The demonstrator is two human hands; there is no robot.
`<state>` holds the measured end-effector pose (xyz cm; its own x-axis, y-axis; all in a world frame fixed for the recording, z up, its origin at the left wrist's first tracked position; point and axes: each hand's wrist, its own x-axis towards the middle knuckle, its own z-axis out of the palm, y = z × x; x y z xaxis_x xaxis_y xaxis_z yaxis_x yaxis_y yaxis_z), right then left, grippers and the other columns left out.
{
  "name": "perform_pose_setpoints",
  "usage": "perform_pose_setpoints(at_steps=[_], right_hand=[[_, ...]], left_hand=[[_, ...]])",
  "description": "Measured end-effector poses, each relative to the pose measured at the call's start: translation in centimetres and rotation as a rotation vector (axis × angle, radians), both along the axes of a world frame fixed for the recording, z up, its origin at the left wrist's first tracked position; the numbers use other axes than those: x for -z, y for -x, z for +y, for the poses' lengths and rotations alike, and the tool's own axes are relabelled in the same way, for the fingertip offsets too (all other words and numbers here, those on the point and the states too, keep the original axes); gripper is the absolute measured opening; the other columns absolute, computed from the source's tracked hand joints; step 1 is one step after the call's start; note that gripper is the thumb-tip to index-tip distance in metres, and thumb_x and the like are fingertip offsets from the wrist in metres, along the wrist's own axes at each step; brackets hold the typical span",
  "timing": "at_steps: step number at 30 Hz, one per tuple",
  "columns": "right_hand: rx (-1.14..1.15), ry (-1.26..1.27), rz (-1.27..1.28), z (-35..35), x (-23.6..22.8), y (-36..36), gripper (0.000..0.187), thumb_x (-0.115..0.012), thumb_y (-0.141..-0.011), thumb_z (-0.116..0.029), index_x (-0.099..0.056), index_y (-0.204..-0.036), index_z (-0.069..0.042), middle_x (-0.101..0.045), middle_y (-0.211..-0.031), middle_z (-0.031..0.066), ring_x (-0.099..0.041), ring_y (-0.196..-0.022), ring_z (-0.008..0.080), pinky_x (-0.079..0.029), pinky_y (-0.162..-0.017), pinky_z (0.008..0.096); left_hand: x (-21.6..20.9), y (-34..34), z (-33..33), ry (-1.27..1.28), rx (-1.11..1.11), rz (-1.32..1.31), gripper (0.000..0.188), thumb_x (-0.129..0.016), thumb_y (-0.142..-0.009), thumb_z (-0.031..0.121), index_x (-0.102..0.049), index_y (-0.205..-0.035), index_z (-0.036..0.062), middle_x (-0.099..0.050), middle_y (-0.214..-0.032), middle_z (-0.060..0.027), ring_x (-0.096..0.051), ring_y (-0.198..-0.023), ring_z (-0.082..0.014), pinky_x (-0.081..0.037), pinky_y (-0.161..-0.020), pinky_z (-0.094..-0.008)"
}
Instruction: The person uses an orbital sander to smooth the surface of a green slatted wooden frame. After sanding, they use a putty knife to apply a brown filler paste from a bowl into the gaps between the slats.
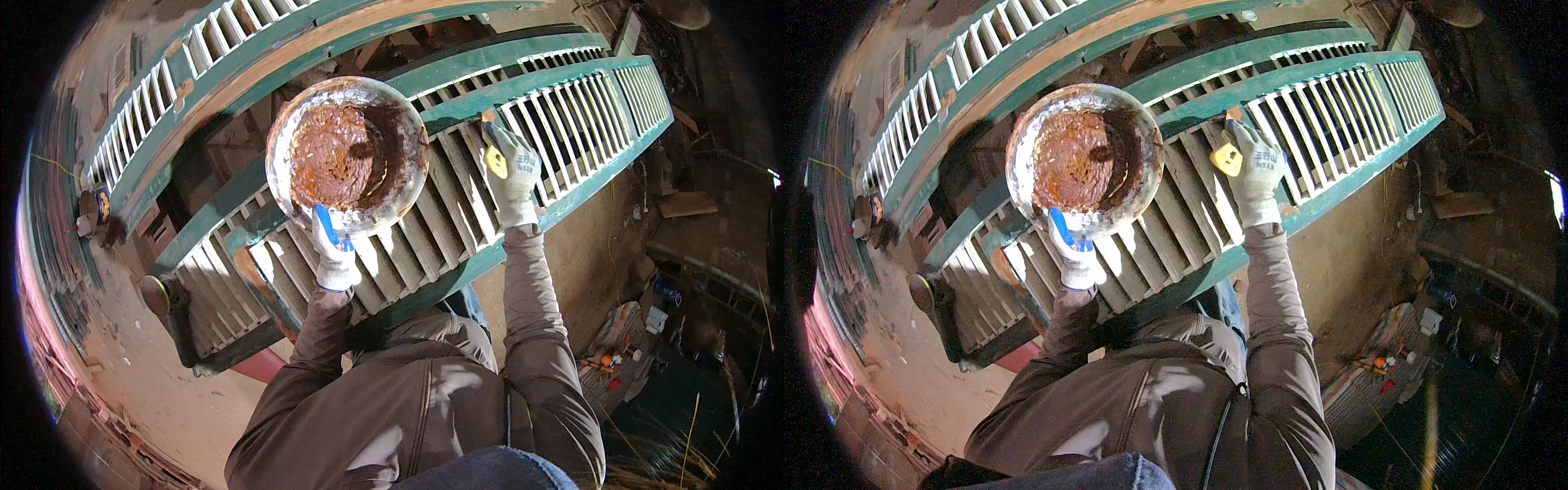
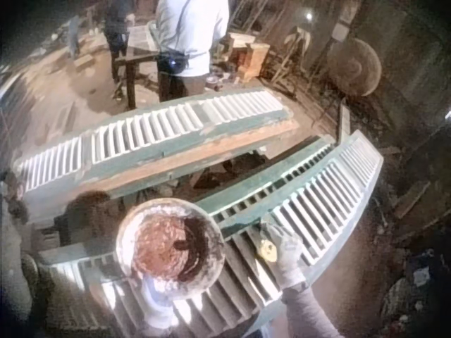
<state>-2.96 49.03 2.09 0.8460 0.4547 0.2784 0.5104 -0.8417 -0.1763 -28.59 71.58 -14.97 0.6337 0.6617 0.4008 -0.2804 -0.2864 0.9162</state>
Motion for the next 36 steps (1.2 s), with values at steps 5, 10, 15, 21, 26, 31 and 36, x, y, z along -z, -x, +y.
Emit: perform_pose_setpoints(at_steps=[5,10,15,21,26,31,36], right_hand=[[0.104,0.021,0.01,-1.1,0.0,-0.2,0.042,-0.07,-0.081,-0.014,-0.068,-0.123,-0.009,-0.072,-0.12,0.0104,-0.069,-0.105,0.0298,-0.056,-0.088,0.0405],[0.159,0.16,-0.039,1.3,0.8,-1.0,0.036,-0.066,-0.084,-0.012,-0.07,-0.119,-0.01,-0.073,-0.113,0.0099,-0.069,-0.102,0.0309,-0.055,-0.086,0.0417],[0.021,0.131,-0.012,-0.1,0.4,-0.2,0.04,-0.074,-0.082,-0.015,-0.07,-0.121,-0.009,-0.073,-0.115,0.0114,-0.07,-0.101,0.0313,-0.056,-0.087,0.041],[0.107,0.018,0.063,-0.8,-1.2,-0.2,0.043,-0.076,-0.082,-0.02,-0.069,-0.123,-0.01,-0.074,-0.108,0.0104,-0.07,-0.098,0.0288,-0.056,-0.082,0.0409],[0.197,0.028,-0.003,-0.1,0.4,-1.1,0.034,-0.073,-0.082,-0.016,-0.072,-0.115,-0.01,-0.076,-0.1,0.0098,-0.072,-0.091,0.0299,-0.056,-0.078,0.0417],[0.094,-0.01,0.08,-0.3,-0.3,-0.1,0.032,-0.07,-0.085,-0.013,-0.074,-0.117,-0.01,-0.075,-0.101,0.0144,-0.073,-0.084,0.0321,-0.057,-0.076,0.0406],[0.16,-0.041,-0.048,-1.0,-0.3,-1.5,0.025,-0.06,-0.099,-0.024,-0.076,-0.111,-0.009,-0.075,-0.088,0.0147,-0.073,-0.077,0.0321,-0.058,-0.068,0.0414]], left_hand=[[-1.4,-0.2,0.3,-0.021,0.033,-0.014,0.062,-0.048,-0.106,0.023,-0.023,-0.16,0.0046,-0.024,-0.166,-0.0197,-0.031,-0.15,-0.0352,-0.026,-0.124,-0.0529],[0.3,1.2,0.1,-0.037,-0.001,0.056,0.067,-0.054,-0.102,0.017,-0.022,-0.158,0.0,-0.024,-0.165,-0.0218,-0.03,-0.151,-0.0363,-0.025,-0.125,-0.0514],[-1.0,0.7,0.1,-0.203,-0.046,0.102,0.063,-0.051,-0.103,0.013,-0.023,-0.159,0.0034,-0.026,-0.165,-0.0204,-0.031,-0.15,-0.0345,-0.025,-0.125,-0.0513],[-1.4,0.3,-0.3,-0.012,0.01,0.034,0.06,-0.047,-0.103,0.004,-0.025,-0.158,0.002,-0.027,-0.164,-0.021,-0.032,-0.149,-0.0349,-0.027,-0.124,-0.0517],[-2.0,-0.7,-0.2,-0.19,-0.05,0.025,0.058,-0.048,-0.105,0.008,-0.025,-0.158,0.0015,-0.025,-0.164,-0.0221,-0.033,-0.148,-0.036,-0.026,-0.124,-0.0532],[2.9,1.6,0.7,0.085,-0.016,0.009,0.056,-0.045,-0.108,0.015,-0.025,-0.159,0.0049,-0.026,-0.165,-0.0204,-0.033,-0.148,-0.0359,-0.028,-0.123,-0.053],[-0.1,0.8,0.0,0.435,0.08,-0.006,0.057,-0.045,-0.107,0.015,-0.026,-0.159,0.0063,-0.026,-0.165,-0.02,-0.034,-0.148,-0.0361,-0.029,-0.122,-0.0531]])
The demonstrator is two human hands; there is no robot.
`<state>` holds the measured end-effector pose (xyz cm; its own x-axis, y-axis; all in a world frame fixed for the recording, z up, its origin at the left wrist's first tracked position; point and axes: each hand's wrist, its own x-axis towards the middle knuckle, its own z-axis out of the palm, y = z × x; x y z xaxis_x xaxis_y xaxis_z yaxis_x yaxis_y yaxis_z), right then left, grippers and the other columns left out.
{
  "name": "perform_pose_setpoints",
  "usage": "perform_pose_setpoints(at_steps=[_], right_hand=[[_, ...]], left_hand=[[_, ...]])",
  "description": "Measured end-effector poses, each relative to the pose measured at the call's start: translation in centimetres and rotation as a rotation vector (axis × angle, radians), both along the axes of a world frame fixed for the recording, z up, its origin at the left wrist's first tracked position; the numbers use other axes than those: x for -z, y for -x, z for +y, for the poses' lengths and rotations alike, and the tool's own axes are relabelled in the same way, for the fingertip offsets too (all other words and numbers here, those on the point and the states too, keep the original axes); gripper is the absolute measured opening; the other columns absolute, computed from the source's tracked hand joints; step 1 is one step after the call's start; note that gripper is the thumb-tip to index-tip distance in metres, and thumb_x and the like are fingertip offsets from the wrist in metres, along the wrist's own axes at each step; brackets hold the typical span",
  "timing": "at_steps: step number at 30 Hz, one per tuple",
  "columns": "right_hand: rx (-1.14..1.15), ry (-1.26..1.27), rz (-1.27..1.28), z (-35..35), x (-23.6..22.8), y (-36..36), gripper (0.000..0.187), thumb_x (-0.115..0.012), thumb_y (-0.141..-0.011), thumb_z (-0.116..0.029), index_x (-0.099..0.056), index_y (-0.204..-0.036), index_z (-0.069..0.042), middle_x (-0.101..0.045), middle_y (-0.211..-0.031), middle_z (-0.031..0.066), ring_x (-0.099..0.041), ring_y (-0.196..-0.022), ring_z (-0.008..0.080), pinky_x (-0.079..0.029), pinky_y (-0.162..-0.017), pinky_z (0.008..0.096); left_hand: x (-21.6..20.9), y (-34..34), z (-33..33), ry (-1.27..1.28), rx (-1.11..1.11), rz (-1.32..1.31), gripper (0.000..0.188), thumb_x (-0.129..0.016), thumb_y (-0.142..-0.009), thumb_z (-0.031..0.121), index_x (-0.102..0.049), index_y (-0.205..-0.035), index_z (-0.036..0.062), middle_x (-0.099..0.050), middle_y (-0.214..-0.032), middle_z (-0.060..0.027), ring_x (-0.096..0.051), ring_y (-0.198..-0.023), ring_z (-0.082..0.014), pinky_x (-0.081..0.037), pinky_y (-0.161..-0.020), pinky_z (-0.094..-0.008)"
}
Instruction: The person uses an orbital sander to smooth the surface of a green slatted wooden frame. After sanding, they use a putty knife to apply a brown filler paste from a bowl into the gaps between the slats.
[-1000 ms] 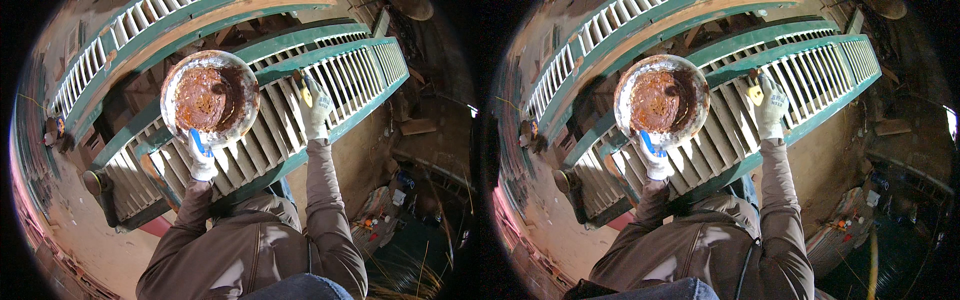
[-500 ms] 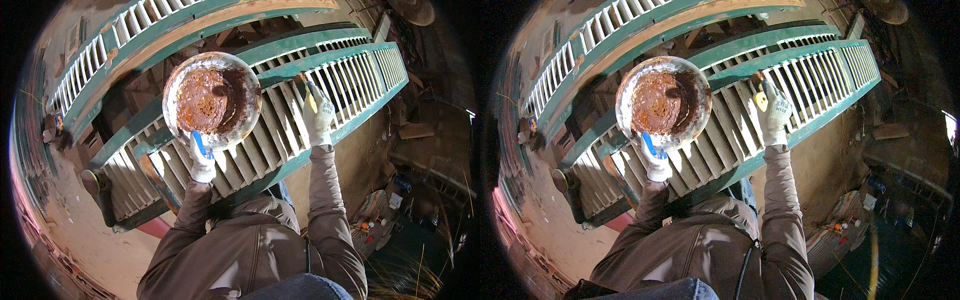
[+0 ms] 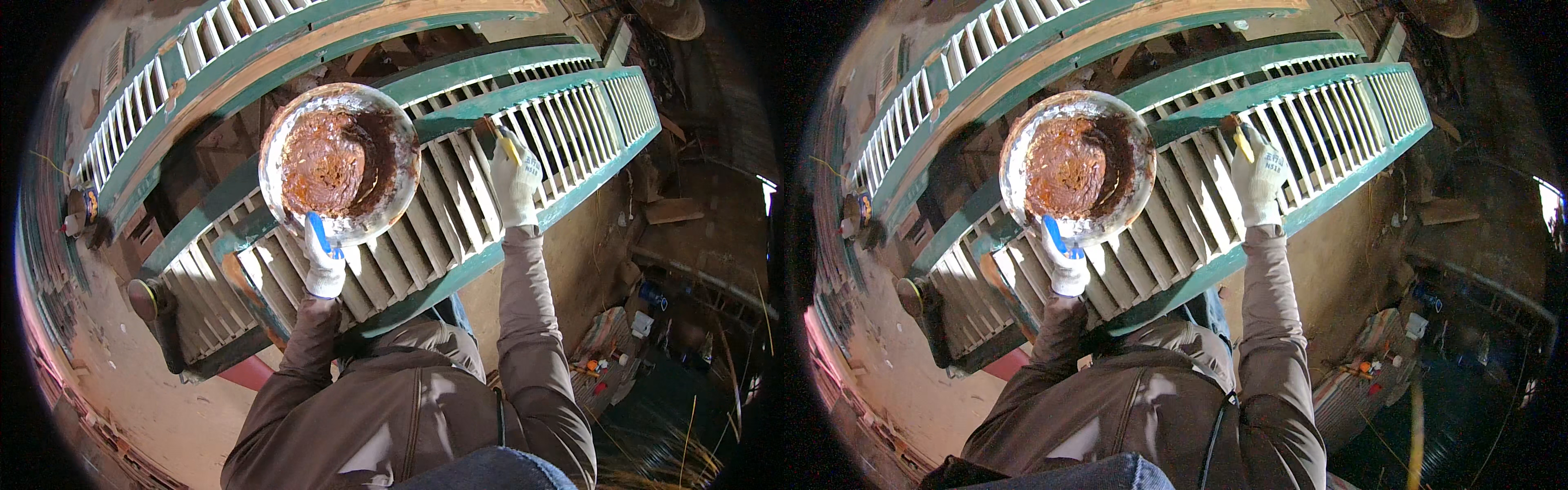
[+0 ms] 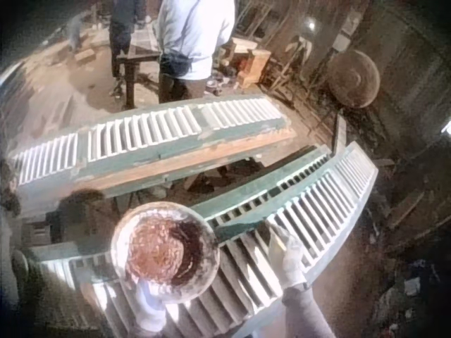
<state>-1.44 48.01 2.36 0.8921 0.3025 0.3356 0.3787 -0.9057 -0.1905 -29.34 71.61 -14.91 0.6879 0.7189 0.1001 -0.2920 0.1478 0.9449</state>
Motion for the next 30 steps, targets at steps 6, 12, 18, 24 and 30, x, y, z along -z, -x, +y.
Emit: perform_pose_setpoints(at_steps=[6,12,18,24,30], right_hand=[[0.046,-0.073,0.064,1.6,-0.2,-0.4,0.031,-0.062,-0.098,-0.035,-0.076,-0.096,-0.008,-0.074,-0.082,0.0146,-0.073,-0.075,0.0351,-0.057,-0.064,0.043],[-0.048,-0.231,0.178,-1.6,-1.4,0.8,0.024,-0.066,-0.1,-0.029,-0.075,-0.106,-0.007,-0.074,-0.085,0.0086,-0.072,-0.073,0.0242,-0.054,-0.063,0.0383],[0.187,-0.647,0.413,-10.0,-3.2,8.6,0.029,-0.066,-0.101,-0.016,-0.07,-0.127,-0.006,-0.073,-0.106,0.009,-0.067,-0.091,0.0136,-0.054,-0.079,0.0292],[0.408,-1.0,0.473,-17.7,-4.5,15.3,0.03,-0.068,-0.1,-0.017,-0.069,-0.128,-0.005,-0.069,-0.103,0.0018,-0.06,-0.081,0.0061,-0.048,-0.068,0.0211],[0.443,-1.088,0.358,-28.7,-5.1,16.3,0.029,-0.066,-0.101,-0.014,-0.069,-0.128,-0.005,-0.068,-0.108,0.0015,-0.057,-0.082,0.0054,-0.048,-0.067,0.0209]], left_hand=[[0.2,-0.5,0.7,-0.69,-0.127,0.094,0.068,-0.054,-0.099,0.005,-0.021,-0.158,-0.0017,-0.025,-0.164,-0.0237,-0.03,-0.15,-0.0383,-0.022,-0.125,-0.0534],[2.4,-0.5,0.5,-0.573,-0.123,0.027,0.064,-0.052,-0.101,0.008,-0.024,-0.157,-0.0011,-0.026,-0.164,-0.0231,-0.03,-0.151,-0.0374,-0.023,-0.125,-0.0529],[0.9,-0.7,1.8,-0.559,-0.092,0.061,0.064,-0.05,-0.101,0.008,-0.023,-0.159,0.0014,-0.026,-0.164,-0.0223,-0.032,-0.15,-0.0368,-0.027,-0.124,-0.0519],[-2.8,-2.4,2.4,-0.431,-0.19,0.091,0.059,-0.052,-0.103,0.019,-0.031,-0.156,0.0044,-0.031,-0.161,-0.0195,-0.038,-0.145,-0.0345,-0.032,-0.121,-0.0504],[-6.2,-4.6,6.5,0.34,-0.211,-0.059,0.064,-0.056,-0.1,0.047,-0.044,-0.152,0.0109,-0.043,-0.157,-0.0145,-0.043,-0.141,-0.0358,-0.034,-0.118,-0.054]])
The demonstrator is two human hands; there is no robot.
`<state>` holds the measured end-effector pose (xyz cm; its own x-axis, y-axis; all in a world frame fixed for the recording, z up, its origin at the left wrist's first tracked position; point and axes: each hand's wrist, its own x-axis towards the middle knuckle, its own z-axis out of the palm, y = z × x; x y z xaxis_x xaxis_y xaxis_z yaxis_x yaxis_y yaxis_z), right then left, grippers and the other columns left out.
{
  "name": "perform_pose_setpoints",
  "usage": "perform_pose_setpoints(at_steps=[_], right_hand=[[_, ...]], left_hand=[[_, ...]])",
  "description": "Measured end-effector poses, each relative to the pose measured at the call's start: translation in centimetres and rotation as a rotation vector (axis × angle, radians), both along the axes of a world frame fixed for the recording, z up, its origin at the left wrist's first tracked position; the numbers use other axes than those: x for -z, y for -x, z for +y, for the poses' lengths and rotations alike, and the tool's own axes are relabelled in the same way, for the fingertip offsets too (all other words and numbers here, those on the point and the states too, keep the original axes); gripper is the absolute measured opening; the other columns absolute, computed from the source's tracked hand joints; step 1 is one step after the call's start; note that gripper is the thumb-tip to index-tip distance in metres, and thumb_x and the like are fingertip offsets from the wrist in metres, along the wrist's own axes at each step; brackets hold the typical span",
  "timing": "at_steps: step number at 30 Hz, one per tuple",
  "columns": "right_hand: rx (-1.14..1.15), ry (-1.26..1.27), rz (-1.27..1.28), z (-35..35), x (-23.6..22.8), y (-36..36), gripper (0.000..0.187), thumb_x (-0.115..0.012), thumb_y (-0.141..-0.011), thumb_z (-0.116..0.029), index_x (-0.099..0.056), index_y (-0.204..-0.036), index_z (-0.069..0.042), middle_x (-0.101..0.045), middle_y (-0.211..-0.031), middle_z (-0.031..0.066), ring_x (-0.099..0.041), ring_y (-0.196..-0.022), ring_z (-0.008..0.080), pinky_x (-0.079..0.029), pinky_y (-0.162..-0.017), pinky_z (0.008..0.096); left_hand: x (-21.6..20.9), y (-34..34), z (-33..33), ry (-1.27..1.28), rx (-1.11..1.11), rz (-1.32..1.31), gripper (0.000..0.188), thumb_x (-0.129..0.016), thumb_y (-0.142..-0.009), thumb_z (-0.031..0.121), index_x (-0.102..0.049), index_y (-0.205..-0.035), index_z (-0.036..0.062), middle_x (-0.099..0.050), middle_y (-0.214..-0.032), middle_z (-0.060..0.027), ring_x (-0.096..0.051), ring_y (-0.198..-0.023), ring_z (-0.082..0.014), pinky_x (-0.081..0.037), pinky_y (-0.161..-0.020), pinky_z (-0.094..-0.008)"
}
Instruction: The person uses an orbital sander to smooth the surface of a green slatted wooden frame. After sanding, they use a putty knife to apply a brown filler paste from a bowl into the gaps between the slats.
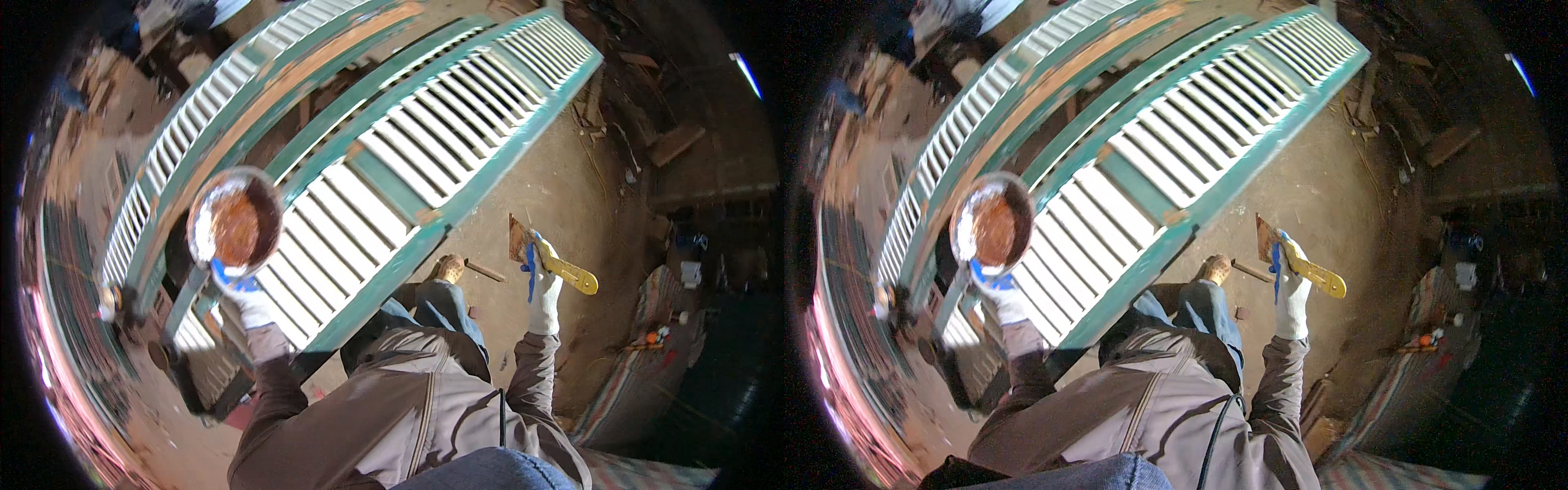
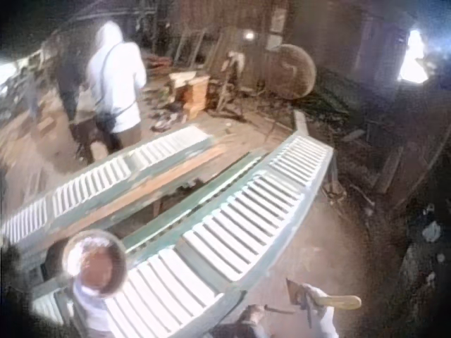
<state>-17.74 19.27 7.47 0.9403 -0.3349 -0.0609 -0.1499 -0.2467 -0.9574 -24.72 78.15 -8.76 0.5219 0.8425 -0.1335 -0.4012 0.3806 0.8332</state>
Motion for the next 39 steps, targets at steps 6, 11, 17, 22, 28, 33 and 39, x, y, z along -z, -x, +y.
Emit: perform_pose_setpoints(at_steps=[6,11,17,22,28,33,39], right_hand=[[0.019,0.039,-0.111,-12.9,1.0,-0.8,0.028,-0.061,-0.104,-0.012,-0.067,-0.13,-0.006,-0.069,-0.114,0.0014,-0.06,-0.086,0.0064,-0.051,-0.069,0.0226],[0.006,0.069,-0.191,-20.0,2.6,-4.5,0.029,-0.064,-0.102,-0.01,-0.067,-0.131,-0.006,-0.071,-0.115,0.0014,-0.061,-0.085,0.007,-0.05,-0.067,0.0221],[-0.139,0.179,-0.276,-23.1,1.8,-15.3,0.028,-0.064,-0.099,-0.005,-0.069,-0.127,-0.005,-0.073,-0.118,0.0088,-0.069,-0.102,0.0169,-0.054,-0.09,0.0299],[-0.281,0.479,-0.401,-22.6,-0.2,-25.6,0.028,-0.067,-0.095,-0.006,-0.071,-0.123,-0.006,-0.073,-0.119,0.0132,-0.071,-0.104,0.0272,-0.055,-0.092,0.0358],[-0.447,1.08,-0.399,-22.3,0.8,-34.8,0.044,-0.065,-0.086,-0.007,-0.069,-0.129,-0.014,-0.072,-0.121,0.0086,-0.068,-0.105,0.0293,-0.056,-0.088,0.0397],[-0.53,1.273,-0.385,-22.0,2.3,-39.8,0.041,-0.066,-0.088,-0.018,-0.067,-0.129,-0.017,-0.071,-0.121,0.0034,-0.067,-0.102,0.0244,-0.056,-0.081,0.0371],[-0.577,1.384,-0.404,-21.4,4.9,-41.7,0.04,-0.071,-0.088,-0.028,-0.066,-0.127,-0.021,-0.07,-0.121,0.0002,-0.065,-0.109,0.0215,-0.054,-0.085,0.0407]], left_hand=[[-7.7,-3.4,-6.1,0.154,-0.04,-0.053,0.074,-0.065,-0.085,0.04,-0.047,-0.148,0.0059,-0.047,-0.151,-0.0234,-0.049,-0.135,-0.0471,-0.047,-0.103,-0.0681],[-9.7,-9.1,-15.8,0.218,-0.012,-0.165,0.081,-0.07,-0.077,0.039,-0.048,-0.147,0.0048,-0.05,-0.148,-0.024,-0.054,-0.129,-0.0461,-0.05,-0.1,-0.0644],[-11.6,-17.8,-27.2,0.236,0.223,-0.099,0.07,-0.064,-0.084,0.046,-0.049,-0.146,0.0168,-0.047,-0.151,-0.0207,-0.056,-0.126,-0.0473,-0.057,-0.084,-0.0685],[-11.9,-28.3,-32.5,0.149,0.252,-0.078,0.058,-0.061,-0.09,0.044,-0.056,-0.138,0.0133,-0.053,-0.145,-0.0189,-0.058,-0.125,-0.0446,-0.06,-0.083,-0.0629],[-7.5,-45.1,-34.2,0.1,0.175,-0.053,0.054,-0.061,-0.092,0.045,-0.055,-0.138,0.0178,-0.051,-0.147,-0.0132,-0.053,-0.13,-0.0367,-0.052,-0.098,-0.0566],[-3.4,-51.4,-36.3,-0.098,0.132,0.09,0.055,-0.064,-0.094,0.041,-0.056,-0.137,0.0078,-0.056,-0.141,-0.0113,-0.055,-0.126,-0.0258,-0.045,-0.106,-0.0438],[-0.4,-51.4,-35.7,-0.087,0.087,0.132,0.049,-0.052,-0.101,0.039,-0.058,-0.139,0.0072,-0.053,-0.147,-0.0117,-0.049,-0.133,-0.0255,-0.04,-0.112,-0.0427]])
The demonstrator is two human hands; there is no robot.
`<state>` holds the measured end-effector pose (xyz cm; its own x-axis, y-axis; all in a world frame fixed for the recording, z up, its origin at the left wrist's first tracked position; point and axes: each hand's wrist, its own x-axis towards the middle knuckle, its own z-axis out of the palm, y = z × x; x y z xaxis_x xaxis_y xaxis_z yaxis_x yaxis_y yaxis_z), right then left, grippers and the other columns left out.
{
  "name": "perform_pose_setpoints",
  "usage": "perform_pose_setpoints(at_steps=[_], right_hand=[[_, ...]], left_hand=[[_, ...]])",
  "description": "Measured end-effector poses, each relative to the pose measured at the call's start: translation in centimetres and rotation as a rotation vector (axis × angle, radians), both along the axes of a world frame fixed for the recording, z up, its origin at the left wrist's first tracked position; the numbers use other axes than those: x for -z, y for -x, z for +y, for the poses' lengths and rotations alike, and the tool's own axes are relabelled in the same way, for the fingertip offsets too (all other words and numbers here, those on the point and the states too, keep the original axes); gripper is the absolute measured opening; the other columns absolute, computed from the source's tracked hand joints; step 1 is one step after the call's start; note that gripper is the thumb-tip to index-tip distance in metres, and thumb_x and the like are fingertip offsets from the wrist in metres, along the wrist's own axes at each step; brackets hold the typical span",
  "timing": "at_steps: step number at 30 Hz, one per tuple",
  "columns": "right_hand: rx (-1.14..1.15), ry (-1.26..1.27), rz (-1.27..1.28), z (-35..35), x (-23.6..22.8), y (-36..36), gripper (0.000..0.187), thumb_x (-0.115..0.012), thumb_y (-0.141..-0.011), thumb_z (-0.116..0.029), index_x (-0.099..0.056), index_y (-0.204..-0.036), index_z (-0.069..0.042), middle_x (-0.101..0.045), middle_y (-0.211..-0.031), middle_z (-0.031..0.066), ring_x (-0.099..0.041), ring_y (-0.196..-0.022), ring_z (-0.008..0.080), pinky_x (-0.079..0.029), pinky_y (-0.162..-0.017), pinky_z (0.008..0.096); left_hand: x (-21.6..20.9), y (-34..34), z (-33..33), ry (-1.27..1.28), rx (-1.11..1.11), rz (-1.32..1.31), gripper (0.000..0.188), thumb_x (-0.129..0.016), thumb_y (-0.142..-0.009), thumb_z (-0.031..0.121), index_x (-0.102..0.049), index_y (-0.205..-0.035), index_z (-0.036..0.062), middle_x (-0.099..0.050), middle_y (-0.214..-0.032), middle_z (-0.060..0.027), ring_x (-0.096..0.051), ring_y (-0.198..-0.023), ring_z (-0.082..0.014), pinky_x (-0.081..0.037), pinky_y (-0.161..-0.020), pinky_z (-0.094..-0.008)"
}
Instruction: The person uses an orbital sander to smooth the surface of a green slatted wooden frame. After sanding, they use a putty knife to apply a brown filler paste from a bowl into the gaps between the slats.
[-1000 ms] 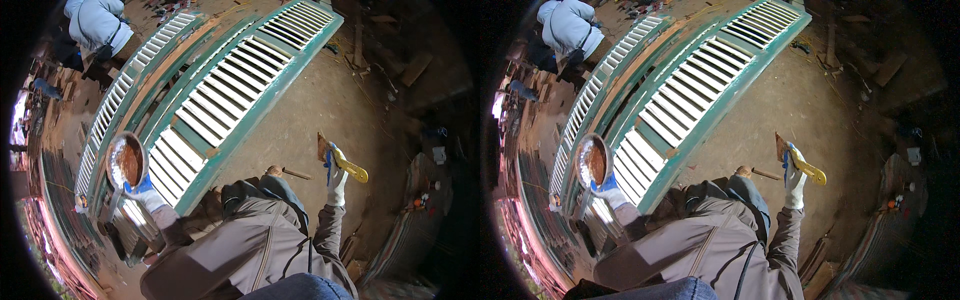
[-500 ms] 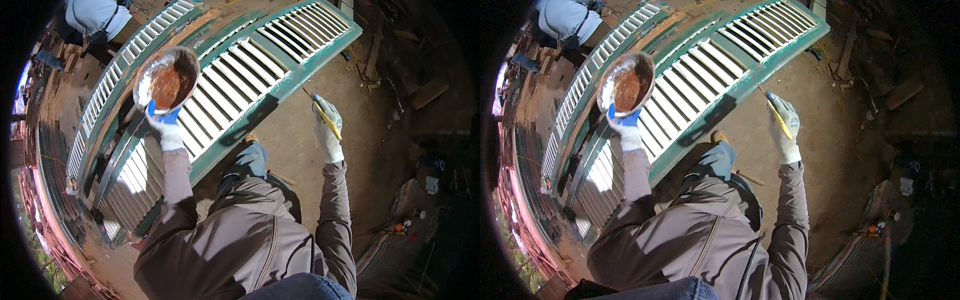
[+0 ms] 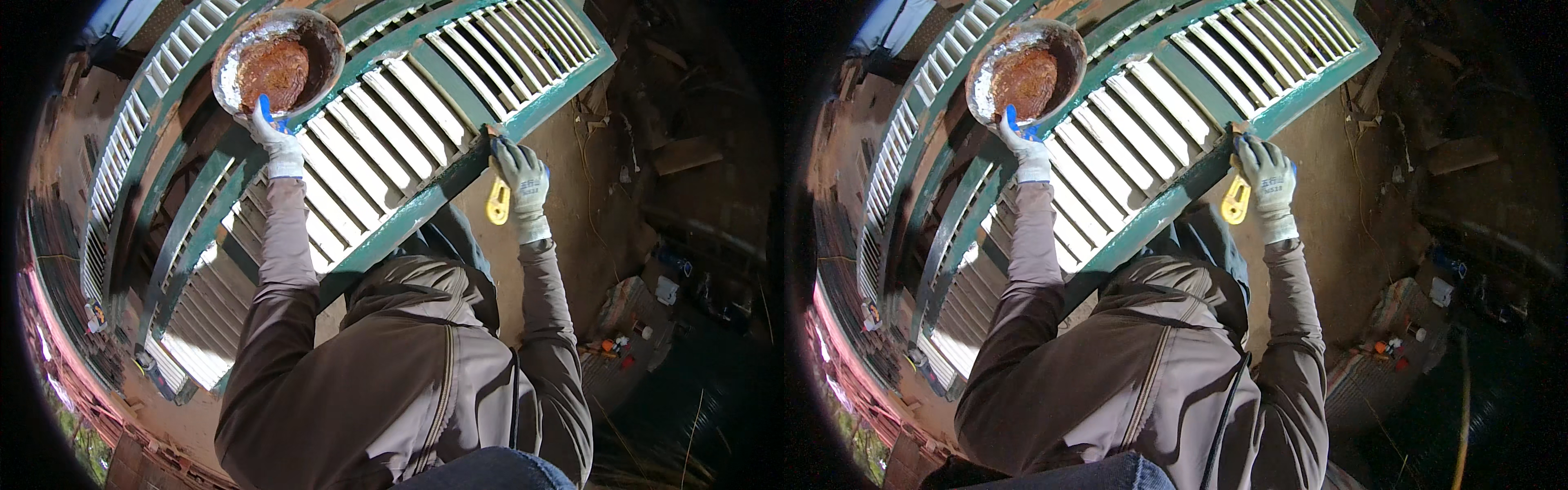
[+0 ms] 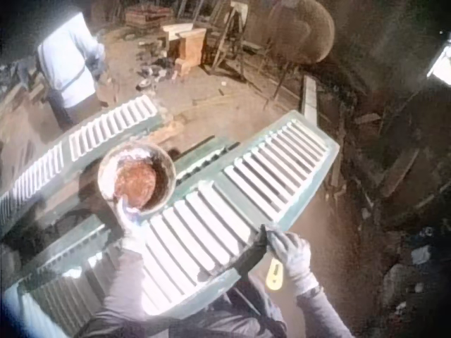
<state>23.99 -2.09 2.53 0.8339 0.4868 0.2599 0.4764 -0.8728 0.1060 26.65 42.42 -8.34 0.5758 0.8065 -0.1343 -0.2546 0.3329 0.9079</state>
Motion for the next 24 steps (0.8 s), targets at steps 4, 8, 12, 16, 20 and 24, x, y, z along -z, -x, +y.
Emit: perform_pose_setpoints(at_steps=[4,8,12,16,20,24], right_hand=[[0.006,0.289,0.087,0.0,1.0,2.0,0.039,-0.067,-0.085,-0.021,-0.068,-0.123,-0.022,-0.069,-0.124,-0.0024,-0.062,-0.114,0.0232,-0.054,-0.083,0.0421],[-0.013,0.206,0.11,-2.0,-1.5,1.5,0.031,-0.068,-0.086,-0.021,-0.073,-0.117,-0.023,-0.071,-0.118,-0.0042,-0.067,-0.101,0.0201,-0.055,-0.078,0.0365],[-0.049,-0.158,0.116,-2.3,-3.5,-1.3,0.034,-0.07,-0.085,-0.024,-0.072,-0.12,-0.022,-0.074,-0.113,-0.0002,-0.069,-0.099,0.0214,-0.056,-0.082,0.0369],[-0.097,-0.125,0.177,-1.6,-2.4,-3.4,0.033,-0.071,-0.084,-0.029,-0.073,-0.117,-0.024,-0.074,-0.113,0.0006,-0.069,-0.101,0.0223,-0.056,-0.083,0.0373],[-0.18,-0.029,0.206,-2.6,-1.2,-2.6,0.035,-0.072,-0.081,-0.031,-0.074,-0.115,-0.024,-0.074,-0.111,0.0002,-0.069,-0.1,0.0215,-0.055,-0.082,0.0394],[-0.158,-0.181,0.291,-3.8,-2.6,-2.7,0.038,-0.073,-0.08,-0.028,-0.074,-0.117,-0.023,-0.074,-0.11,0.001,-0.069,-0.098,0.0228,-0.054,-0.081,0.038]], left_hand=[[1.5,0.8,0.8,-0.051,-0.01,0.025,0.048,-0.053,-0.101,0.036,-0.058,-0.138,0.0061,-0.054,-0.144,-0.0128,-0.051,-0.132,-0.026,-0.041,-0.112,-0.0423],[2.2,0.6,1.7,-0.162,0.029,0.02,0.06,-0.052,-0.099,0.049,-0.053,-0.144,0.0082,-0.047,-0.152,-0.0115,-0.047,-0.135,-0.0312,-0.039,-0.113,-0.0504],[-1.5,-0.3,0.3,0.084,-0.071,-0.009,0.047,-0.058,-0.1,0.034,-0.06,-0.135,0.0027,-0.055,-0.141,-0.0179,-0.054,-0.128,-0.03,-0.043,-0.111,-0.0479],[-2.5,-1.2,0.2,0.22,-0.052,-0.008,0.054,-0.06,-0.098,0.04,-0.059,-0.137,0.0036,-0.055,-0.141,-0.0158,-0.055,-0.128,-0.0292,-0.044,-0.11,-0.0473],[-2.8,-0.8,-0.2,0.14,-0.072,0.032,0.058,-0.061,-0.097,0.041,-0.055,-0.141,0.0033,-0.053,-0.144,-0.015,-0.05,-0.133,-0.0299,-0.041,-0.113,-0.0473],[-2.4,-0.2,0.0,0.064,-0.03,0.061,0.062,-0.056,-0.094,0.051,-0.055,-0.142,0.0111,-0.048,-0.15,-0.0103,-0.047,-0.136,-0.0329,-0.041,-0.111,-0.0546]])
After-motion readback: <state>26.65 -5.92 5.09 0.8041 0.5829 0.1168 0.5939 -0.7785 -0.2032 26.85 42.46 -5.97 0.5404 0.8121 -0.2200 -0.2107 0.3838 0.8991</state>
